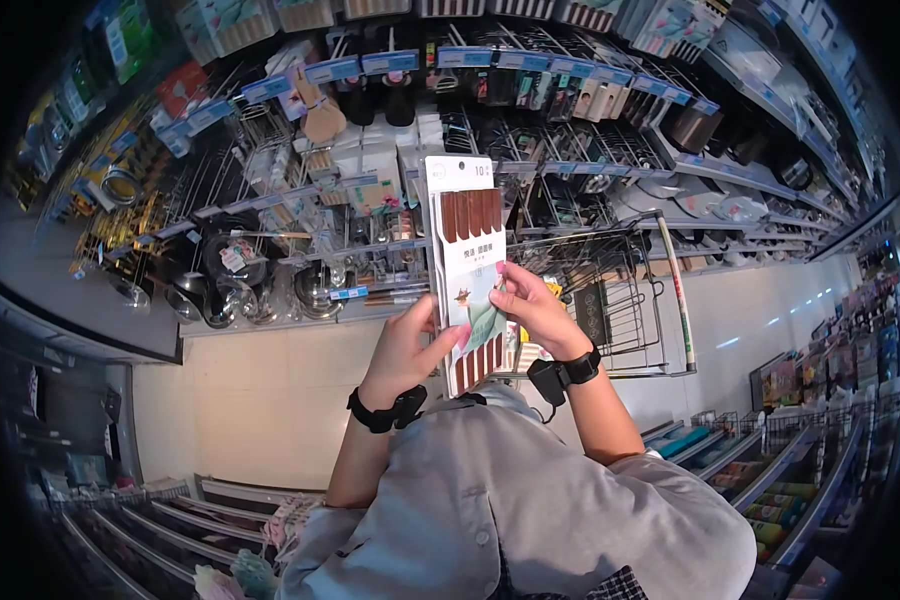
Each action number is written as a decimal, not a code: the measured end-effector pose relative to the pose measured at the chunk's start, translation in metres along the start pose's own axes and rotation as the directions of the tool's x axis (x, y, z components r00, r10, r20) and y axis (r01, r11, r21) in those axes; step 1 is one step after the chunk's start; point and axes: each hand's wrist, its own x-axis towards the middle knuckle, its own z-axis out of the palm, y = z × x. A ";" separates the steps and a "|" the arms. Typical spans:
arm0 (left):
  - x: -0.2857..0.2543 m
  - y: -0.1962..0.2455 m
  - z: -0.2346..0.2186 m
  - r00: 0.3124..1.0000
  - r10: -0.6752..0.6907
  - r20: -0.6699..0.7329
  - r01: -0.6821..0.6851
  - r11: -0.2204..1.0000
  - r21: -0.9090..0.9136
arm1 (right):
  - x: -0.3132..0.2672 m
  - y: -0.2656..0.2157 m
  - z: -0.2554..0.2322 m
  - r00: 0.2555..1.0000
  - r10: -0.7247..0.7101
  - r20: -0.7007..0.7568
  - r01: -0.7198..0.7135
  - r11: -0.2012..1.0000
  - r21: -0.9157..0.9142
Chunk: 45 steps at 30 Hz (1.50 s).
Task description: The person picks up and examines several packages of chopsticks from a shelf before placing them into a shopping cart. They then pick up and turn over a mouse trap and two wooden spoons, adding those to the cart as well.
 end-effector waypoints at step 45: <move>-0.075 -0.038 -0.021 0.874 0.027 -0.485 0.004 0.998 0.063 | 0.034 0.022 0.032 0.977 0.038 0.212 0.013 0.972 -0.235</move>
